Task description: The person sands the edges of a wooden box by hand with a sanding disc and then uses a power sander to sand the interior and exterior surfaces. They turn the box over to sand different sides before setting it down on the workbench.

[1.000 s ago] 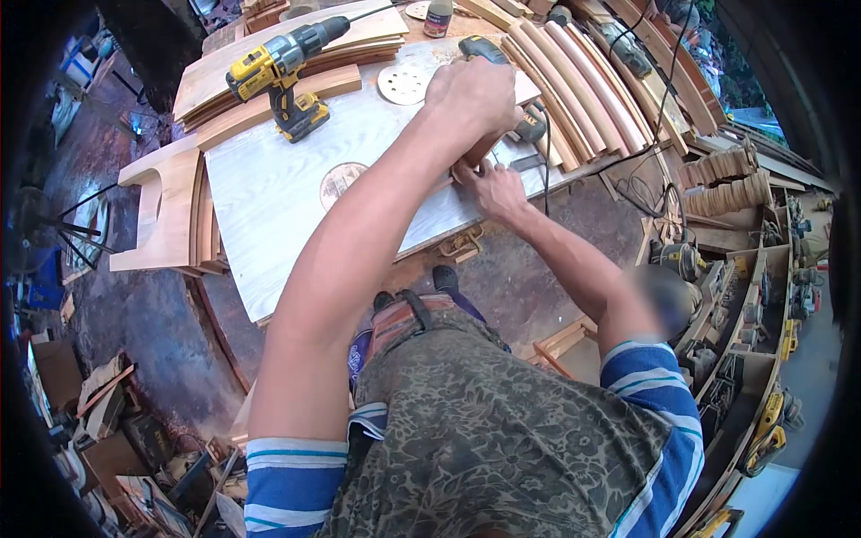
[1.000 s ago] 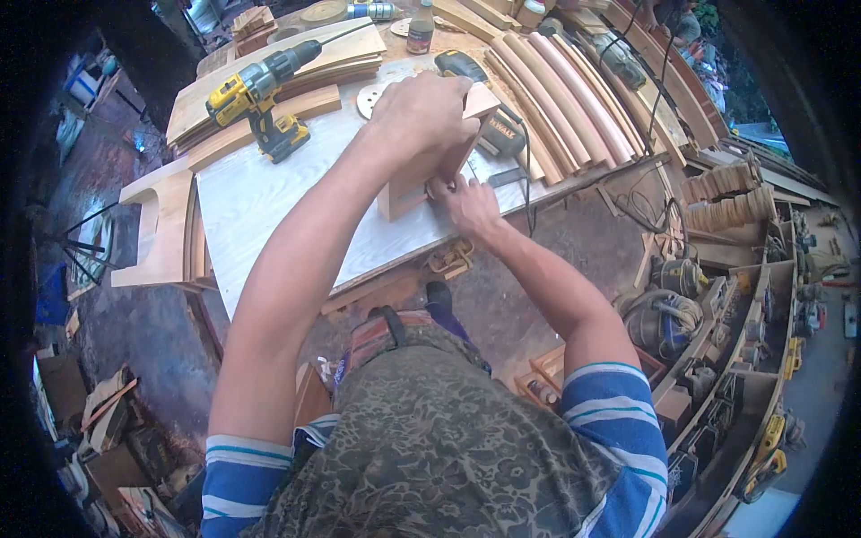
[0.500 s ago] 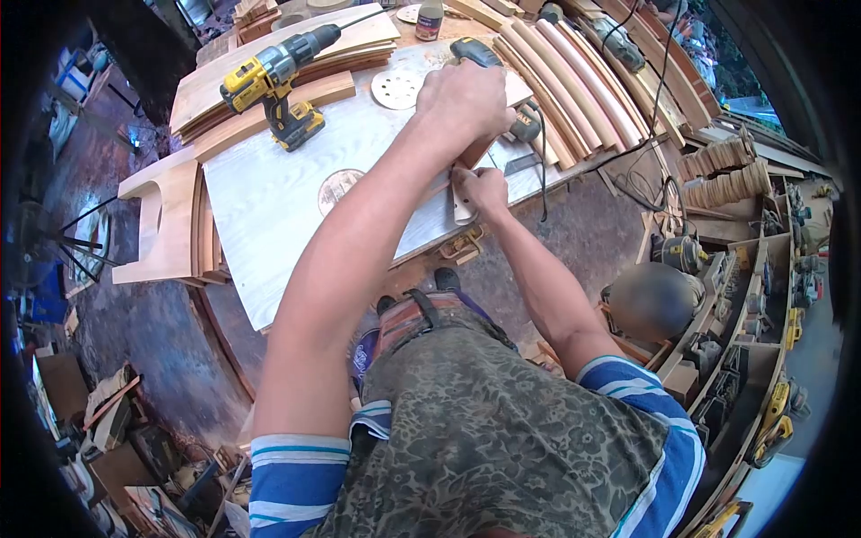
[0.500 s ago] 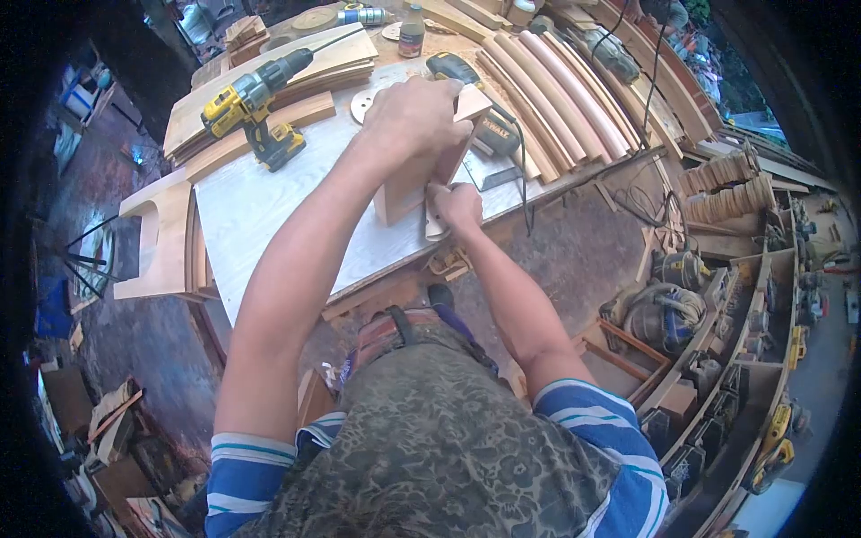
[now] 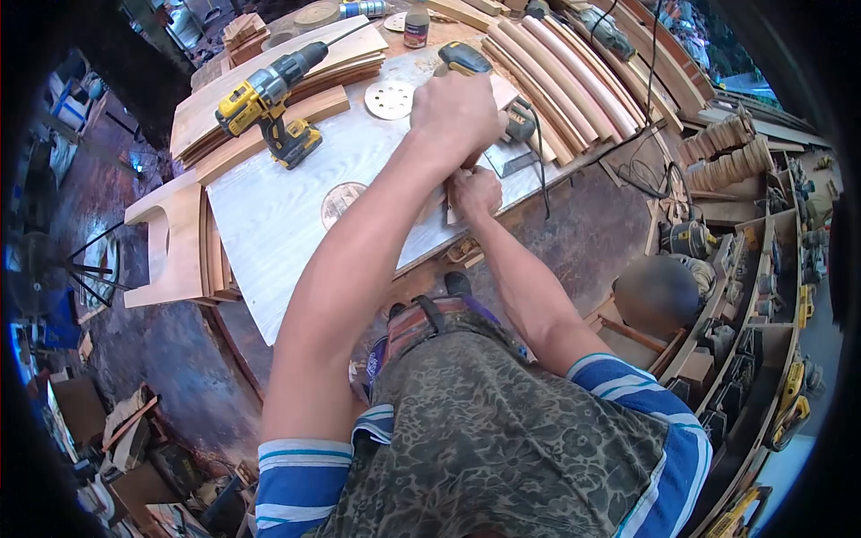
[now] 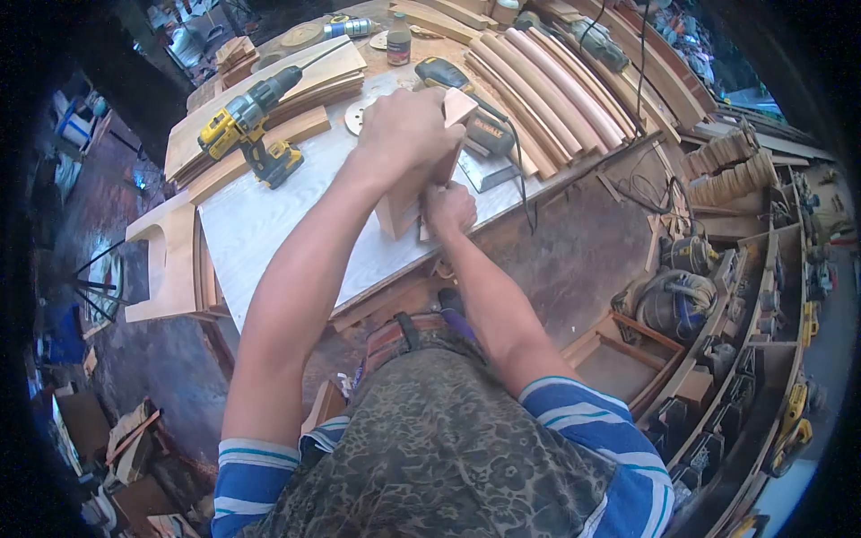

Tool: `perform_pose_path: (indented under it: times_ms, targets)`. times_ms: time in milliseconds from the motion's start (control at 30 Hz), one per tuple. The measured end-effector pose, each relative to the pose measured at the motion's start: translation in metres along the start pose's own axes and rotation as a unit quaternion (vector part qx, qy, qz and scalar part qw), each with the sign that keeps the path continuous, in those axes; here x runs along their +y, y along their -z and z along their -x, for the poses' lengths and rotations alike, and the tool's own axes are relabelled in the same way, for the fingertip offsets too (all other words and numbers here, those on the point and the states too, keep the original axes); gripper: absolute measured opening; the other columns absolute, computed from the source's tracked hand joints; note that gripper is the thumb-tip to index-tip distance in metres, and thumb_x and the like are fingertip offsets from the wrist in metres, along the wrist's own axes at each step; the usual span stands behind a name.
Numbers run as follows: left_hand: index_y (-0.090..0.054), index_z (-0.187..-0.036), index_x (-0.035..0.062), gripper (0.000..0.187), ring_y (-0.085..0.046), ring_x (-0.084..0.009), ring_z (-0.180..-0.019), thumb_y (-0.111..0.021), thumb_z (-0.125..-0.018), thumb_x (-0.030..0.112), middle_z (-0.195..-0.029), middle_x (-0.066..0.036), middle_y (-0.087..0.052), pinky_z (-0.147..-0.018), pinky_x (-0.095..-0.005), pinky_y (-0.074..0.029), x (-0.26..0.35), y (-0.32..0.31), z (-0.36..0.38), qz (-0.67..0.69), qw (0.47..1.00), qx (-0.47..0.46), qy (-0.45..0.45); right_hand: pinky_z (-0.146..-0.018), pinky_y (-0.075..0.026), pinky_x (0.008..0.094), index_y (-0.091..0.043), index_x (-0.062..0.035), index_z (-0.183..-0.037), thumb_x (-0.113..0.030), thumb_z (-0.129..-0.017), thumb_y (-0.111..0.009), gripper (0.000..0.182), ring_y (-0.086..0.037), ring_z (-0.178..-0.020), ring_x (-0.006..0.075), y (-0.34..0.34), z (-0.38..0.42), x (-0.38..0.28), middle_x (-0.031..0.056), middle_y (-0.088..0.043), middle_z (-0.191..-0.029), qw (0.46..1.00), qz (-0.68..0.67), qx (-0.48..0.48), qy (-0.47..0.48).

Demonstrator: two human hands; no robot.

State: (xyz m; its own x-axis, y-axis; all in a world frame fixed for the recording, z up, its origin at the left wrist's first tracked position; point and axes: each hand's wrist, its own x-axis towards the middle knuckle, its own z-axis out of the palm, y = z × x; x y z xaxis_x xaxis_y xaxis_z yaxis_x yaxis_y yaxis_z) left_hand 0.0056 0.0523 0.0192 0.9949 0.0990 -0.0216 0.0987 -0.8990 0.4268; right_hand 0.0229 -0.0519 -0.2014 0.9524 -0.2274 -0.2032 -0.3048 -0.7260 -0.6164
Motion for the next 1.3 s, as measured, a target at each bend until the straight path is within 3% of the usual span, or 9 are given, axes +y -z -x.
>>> perform_pose_path:
  times_ms: [33,200,367,467,533,933,1033,1100,1300]
  targets:
    - [-0.075,-0.121,0.0100,0.048,-0.073,-0.0405,-0.108,-0.070,-0.086,0.043,-0.112,-0.021,-0.077,-0.097,-0.0505,-0.057,0.000,-0.002,0.000,-0.004,1.000,0.001,0.003,-0.094,-0.056,0.0499,-0.082,-0.0112,-0.111,-0.042,-0.086,-0.073,0.041,-0.074,-0.106,0.0416,0.002,-0.001,-0.001,0.0213,-0.078,-0.108,1.000,-0.002,-0.005,0.011]
    - [-0.075,-0.120,0.0116,0.047,-0.074,-0.0393,-0.107,-0.070,-0.086,0.043,-0.111,-0.021,-0.077,-0.096,-0.0506,-0.057,0.000,-0.003,0.000,-0.015,1.000,-0.001,0.000,-0.093,-0.056,0.0512,-0.081,-0.0119,-0.113,-0.041,-0.087,-0.073,0.040,-0.074,-0.104,0.0430,0.000,-0.001,0.008,0.0222,-0.078,-0.106,0.999,0.007,-0.029,0.016]
    - [-0.075,-0.120,0.0119,0.046,-0.074,-0.0394,-0.106,-0.069,-0.086,0.042,-0.109,-0.021,-0.078,-0.095,-0.0504,-0.057,-0.002,-0.006,0.002,-0.018,1.000,0.014,-0.002,-0.092,-0.056,0.0526,-0.081,-0.0112,-0.109,-0.042,-0.090,-0.070,0.038,-0.073,-0.103,0.0443,-0.013,0.003,0.003,0.0236,-0.077,-0.104,0.999,0.019,0.029,0.025]
    - [-0.079,-0.109,0.0043,0.039,-0.076,-0.0388,-0.102,-0.072,-0.085,0.034,-0.107,-0.023,-0.078,-0.091,-0.0473,-0.060,0.002,-0.003,0.003,-0.018,1.000,0.019,-0.013,-0.092,-0.055,0.0539,-0.080,-0.0100,-0.106,-0.043,-0.091,-0.068,0.039,-0.073,-0.102,0.0454,-0.008,0.006,0.009,0.0243,-0.077,-0.102,0.999,-0.007,0.002,0.036]
    - [-0.075,-0.121,0.0136,0.045,-0.074,-0.0396,-0.105,-0.069,-0.086,0.040,-0.107,-0.020,-0.078,-0.094,-0.0517,-0.057,0.002,-0.005,0.000,-0.026,1.000,0.017,-0.003,-0.092,-0.055,0.0544,-0.080,-0.0092,-0.105,-0.043,-0.090,-0.067,0.039,-0.073,-0.101,0.0460,-0.008,0.005,0.011,0.0247,-0.077,-0.102,0.999,-0.002,0.009,0.038]
    - [-0.075,-0.123,0.0156,0.047,-0.074,-0.0393,-0.106,-0.069,-0.085,0.042,-0.109,-0.021,-0.078,-0.093,-0.0516,-0.058,0.001,-0.007,-0.001,-0.042,0.999,0.022,0.004,-0.094,-0.054,0.0538,-0.080,-0.0089,-0.108,-0.040,-0.089,-0.067,0.038,-0.072,-0.104,0.0464,-0.010,0.001,0.003,0.0261,-0.076,-0.103,1.000,-0.019,0.006,0.003]
    - [-0.074,-0.125,0.0156,0.049,-0.074,-0.0395,-0.106,-0.069,-0.084,0.042,-0.109,-0.022,-0.078,-0.094,-0.0508,-0.058,0.001,-0.007,0.000,-0.033,0.999,0.025,0.006,-0.094,-0.054,0.0537,-0.080,-0.0095,-0.108,-0.040,-0.089,-0.069,0.037,-0.072,-0.104,0.0459,-0.012,0.007,0.009,0.0261,-0.076,-0.104,0.999,-0.011,0.018,0.034]
    - [-0.073,-0.126,0.0158,0.050,-0.074,-0.0394,-0.106,-0.069,-0.084,0.042,-0.109,-0.022,-0.078,-0.094,-0.0505,-0.058,0.000,-0.006,-0.001,-0.040,0.999,0.023,0.002,-0.091,-0.056,0.0545,-0.080,-0.0093,-0.106,-0.047,-0.091,-0.071,0.041,-0.073,-0.101,0.0463,-0.009,0.005,0.011,0.0252,-0.077,-0.102,1.000,-0.003,0.011,0.023]
    - [-0.072,-0.130,0.0180,0.052,-0.074,-0.0392,-0.106,-0.069,-0.085,0.045,-0.109,-0.021,-0.078,-0.095,-0.0504,-0.058,0.000,-0.010,0.001,-0.046,0.999,0.024,0.001,-0.094,-0.055,0.0548,-0.080,-0.0093,-0.111,-0.041,-0.091,-0.070,0.039,-0.072,-0.104,0.0466,-0.008,0.006,0.012,0.0266,-0.076,-0.105,0.999,-0.021,0.010,0.028]
